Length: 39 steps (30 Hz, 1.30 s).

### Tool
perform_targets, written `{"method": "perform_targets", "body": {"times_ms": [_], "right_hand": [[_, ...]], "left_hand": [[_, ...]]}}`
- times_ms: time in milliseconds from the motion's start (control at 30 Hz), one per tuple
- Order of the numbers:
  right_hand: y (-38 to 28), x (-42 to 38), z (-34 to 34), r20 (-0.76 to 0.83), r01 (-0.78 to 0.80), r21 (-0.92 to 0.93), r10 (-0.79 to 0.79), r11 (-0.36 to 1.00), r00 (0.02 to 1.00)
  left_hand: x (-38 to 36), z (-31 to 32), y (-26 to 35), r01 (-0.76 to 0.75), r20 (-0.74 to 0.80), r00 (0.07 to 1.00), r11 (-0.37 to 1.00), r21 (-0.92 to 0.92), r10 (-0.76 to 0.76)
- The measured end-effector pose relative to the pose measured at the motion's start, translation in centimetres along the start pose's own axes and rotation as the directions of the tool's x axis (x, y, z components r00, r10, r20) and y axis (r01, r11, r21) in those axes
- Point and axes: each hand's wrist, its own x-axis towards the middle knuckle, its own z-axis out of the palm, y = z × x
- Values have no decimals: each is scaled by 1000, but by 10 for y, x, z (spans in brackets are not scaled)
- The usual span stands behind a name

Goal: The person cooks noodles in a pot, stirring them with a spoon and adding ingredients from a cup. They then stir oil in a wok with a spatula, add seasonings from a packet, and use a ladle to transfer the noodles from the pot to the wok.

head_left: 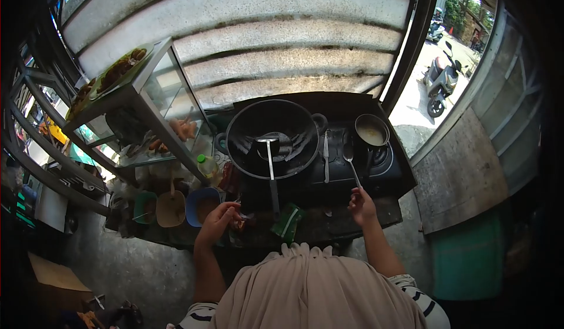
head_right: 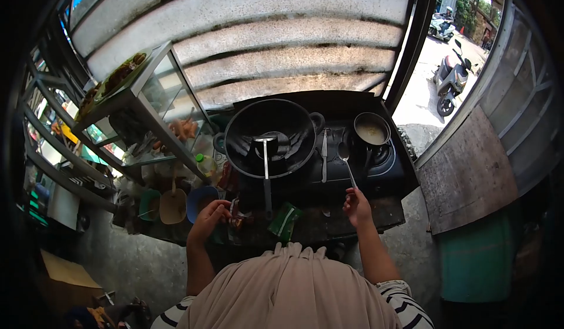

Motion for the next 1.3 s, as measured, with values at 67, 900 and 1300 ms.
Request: {"method": "perform_targets", "body": {"times_ms": [67, 900, 1300], "right_hand": [[15, -16, -2, 59, -203, 10, 202, 979, 978], [75, 123, 10, -341, -351, -303, 243, 886, 908], [61, 131, -8, -334, -319, -333, 205, 887, 920]], "left_hand": [[5, 1, 3, 0, 51, 999, 1000, -7, 0], [-22, -17, -15, -23, 14, 1000, 1000, 12, 23], [-28, -25, -16, -11, 14, 1000, 1000, 23, 11]]}}
